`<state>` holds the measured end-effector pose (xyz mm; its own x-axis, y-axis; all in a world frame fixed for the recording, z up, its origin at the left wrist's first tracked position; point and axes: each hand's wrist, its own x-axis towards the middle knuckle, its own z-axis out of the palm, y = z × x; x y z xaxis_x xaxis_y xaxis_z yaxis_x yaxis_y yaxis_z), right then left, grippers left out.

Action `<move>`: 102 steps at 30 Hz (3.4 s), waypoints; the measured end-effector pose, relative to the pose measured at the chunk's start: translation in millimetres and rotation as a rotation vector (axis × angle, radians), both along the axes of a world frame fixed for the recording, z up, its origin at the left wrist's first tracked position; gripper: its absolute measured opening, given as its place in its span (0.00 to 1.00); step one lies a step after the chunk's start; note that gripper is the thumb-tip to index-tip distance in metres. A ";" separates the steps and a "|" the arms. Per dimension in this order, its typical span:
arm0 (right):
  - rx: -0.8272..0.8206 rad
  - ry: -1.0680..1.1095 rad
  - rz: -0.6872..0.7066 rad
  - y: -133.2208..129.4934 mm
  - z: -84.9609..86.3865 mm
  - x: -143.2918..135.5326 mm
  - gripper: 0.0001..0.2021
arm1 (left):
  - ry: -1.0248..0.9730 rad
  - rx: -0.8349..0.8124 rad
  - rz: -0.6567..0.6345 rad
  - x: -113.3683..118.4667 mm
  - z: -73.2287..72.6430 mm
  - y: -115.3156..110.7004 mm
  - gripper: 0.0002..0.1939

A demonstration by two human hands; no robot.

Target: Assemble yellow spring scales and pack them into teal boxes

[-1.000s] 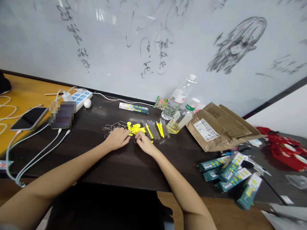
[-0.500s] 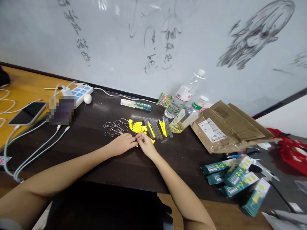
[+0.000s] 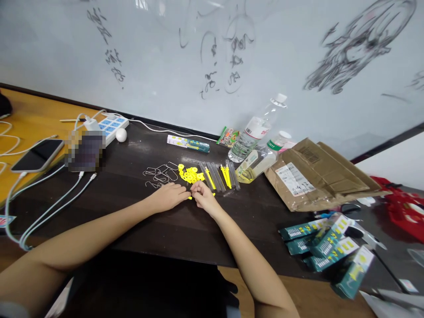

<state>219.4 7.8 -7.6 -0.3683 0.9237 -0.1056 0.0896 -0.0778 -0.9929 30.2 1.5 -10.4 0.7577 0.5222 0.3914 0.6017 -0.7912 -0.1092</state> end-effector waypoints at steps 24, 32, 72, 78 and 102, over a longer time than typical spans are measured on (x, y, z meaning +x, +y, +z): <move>0.068 0.072 -0.052 2.8 7.4 5.8 0.06 | 0.034 -0.040 0.049 -2.2 8.4 -0.4 0.10; 0.122 -0.002 -0.084 1.0 14.0 8.5 0.05 | 0.002 0.031 0.085 -5.6 13.1 0.5 0.06; -0.044 0.138 0.063 -1.3 9.1 5.9 0.17 | -0.523 -0.716 0.070 -6.3 19.0 2.9 0.10; 0.078 0.052 0.109 -0.9 7.3 4.4 0.15 | -0.472 -0.745 0.112 -7.7 18.9 4.0 0.13; 0.541 -0.428 0.127 -7.8 8.7 4.6 0.09 | -0.389 -0.912 0.093 -13.7 23.6 5.0 0.13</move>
